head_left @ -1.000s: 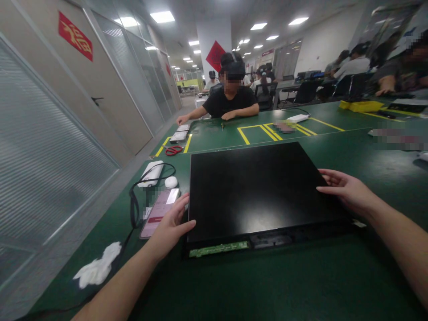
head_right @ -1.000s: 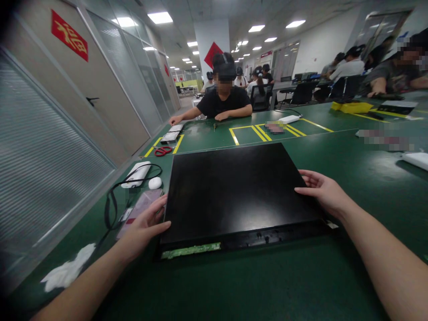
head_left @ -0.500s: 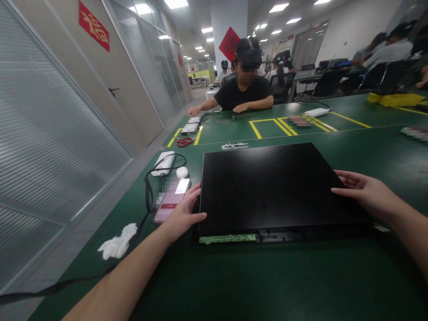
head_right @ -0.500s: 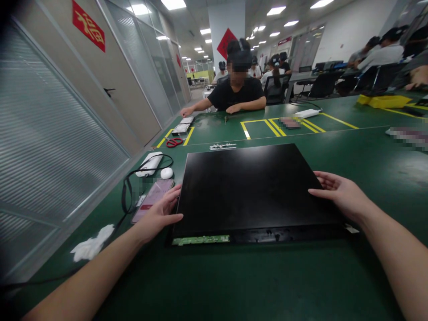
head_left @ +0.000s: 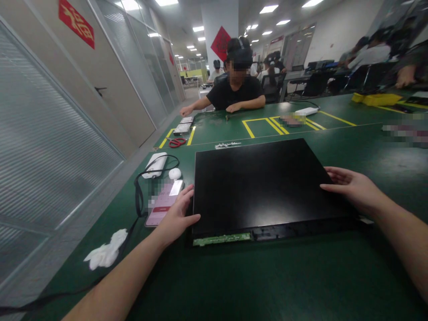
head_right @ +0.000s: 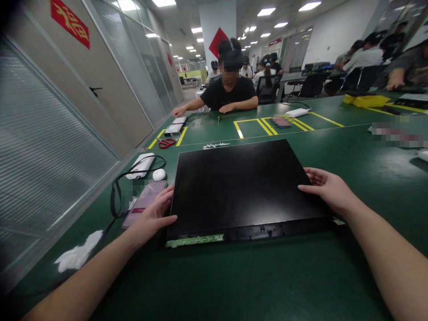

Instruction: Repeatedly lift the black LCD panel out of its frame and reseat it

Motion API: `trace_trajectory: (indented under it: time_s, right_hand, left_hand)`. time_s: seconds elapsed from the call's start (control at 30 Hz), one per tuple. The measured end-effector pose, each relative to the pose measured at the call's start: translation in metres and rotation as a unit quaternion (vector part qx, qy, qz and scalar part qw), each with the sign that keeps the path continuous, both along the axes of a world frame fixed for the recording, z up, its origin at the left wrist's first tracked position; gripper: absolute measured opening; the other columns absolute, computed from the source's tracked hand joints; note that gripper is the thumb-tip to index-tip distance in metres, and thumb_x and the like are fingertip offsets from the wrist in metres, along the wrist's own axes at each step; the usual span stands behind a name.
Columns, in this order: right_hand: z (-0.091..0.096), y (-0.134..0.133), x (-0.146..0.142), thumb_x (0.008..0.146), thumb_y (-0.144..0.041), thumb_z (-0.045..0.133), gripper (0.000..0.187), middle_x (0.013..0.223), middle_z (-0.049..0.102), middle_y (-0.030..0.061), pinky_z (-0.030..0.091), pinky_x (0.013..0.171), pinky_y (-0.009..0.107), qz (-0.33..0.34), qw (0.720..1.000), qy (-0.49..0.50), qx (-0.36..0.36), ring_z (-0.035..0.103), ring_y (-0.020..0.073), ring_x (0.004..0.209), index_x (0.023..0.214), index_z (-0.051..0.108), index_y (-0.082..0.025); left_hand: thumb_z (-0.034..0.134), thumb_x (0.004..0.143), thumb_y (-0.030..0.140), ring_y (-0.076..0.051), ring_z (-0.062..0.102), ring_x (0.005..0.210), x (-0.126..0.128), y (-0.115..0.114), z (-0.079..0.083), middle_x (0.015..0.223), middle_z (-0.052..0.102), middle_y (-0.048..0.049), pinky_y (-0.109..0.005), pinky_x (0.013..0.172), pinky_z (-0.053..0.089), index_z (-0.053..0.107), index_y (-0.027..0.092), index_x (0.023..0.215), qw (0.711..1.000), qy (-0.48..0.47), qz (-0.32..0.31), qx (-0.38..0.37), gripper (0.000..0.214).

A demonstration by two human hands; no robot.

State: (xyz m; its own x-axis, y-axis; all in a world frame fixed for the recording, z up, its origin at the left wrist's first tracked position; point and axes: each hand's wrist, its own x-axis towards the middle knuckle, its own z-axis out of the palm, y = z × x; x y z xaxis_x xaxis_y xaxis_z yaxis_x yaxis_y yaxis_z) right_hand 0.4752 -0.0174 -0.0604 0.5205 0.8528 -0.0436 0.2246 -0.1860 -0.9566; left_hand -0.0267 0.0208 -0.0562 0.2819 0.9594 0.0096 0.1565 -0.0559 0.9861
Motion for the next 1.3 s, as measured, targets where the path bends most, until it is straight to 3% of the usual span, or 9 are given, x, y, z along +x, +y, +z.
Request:
trace_trajectory:
  time_s: [0.6, 0.77, 0.93, 1.3]
  right_hand:
    - [-0.002, 0.001, 0.0, 0.04, -0.031, 0.093, 0.069, 0.104, 0.068, 0.0038, 0.04, 0.115, 0.043, 0.013, 1.0, 0.002, -0.003, 0.06, 0.0274, 0.113, 0.105, 0.068, -0.028]
    - [0.0, 0.001, -0.001, 0.044, -0.033, 0.091, 0.064, 0.11, 0.068, 0.0063, 0.048, 0.103, 0.04, 0.013, 1.0, -0.011, -0.02, 0.059, 0.0289, 0.116, 0.104, 0.069, -0.028]
    - [-0.002, 0.001, 0.001, 0.045, -0.04, 0.089, 0.075, 0.114, 0.065, 0.0092, 0.053, 0.089, 0.039, 0.002, 0.997, -0.023, -0.068, 0.06, 0.0298, 0.113, 0.116, 0.069, -0.027]
    - [-0.005, 0.002, -0.002, 0.046, -0.038, 0.086, 0.077, 0.105, 0.065, 0.0083, 0.051, 0.084, 0.035, 0.005, 0.997, -0.035, -0.062, 0.061, 0.0263, 0.104, 0.12, 0.068, -0.023]
  left_hand:
    - [0.081, 0.064, 0.017, -0.035, 0.023, 0.155, 0.002, -0.003, 0.003, 0.168, 0.024, -0.0086, -0.048, 0.126, 0.022, 0.067, 0.026, 0.128, 1.0, 0.026, -0.003, -0.003, 0.066]
    - [0.081, 0.066, 0.018, -0.037, 0.026, 0.154, 0.001, -0.004, 0.004, 0.169, 0.02, -0.0087, -0.049, 0.125, 0.025, 0.067, 0.025, 0.128, 0.999, 0.042, -0.001, -0.007, 0.063]
    - [0.079, 0.068, 0.021, -0.034, 0.023, 0.155, -0.001, -0.002, 0.0, 0.169, 0.021, -0.0081, -0.047, 0.126, 0.023, 0.065, 0.025, 0.13, 0.998, 0.056, -0.004, 0.006, 0.063]
    - [0.072, 0.073, 0.023, -0.034, 0.018, 0.157, -0.006, 0.0, -0.009, 0.17, 0.013, -0.0143, -0.051, 0.126, 0.022, 0.059, 0.02, 0.132, 0.992, 0.123, -0.01, 0.034, 0.061]
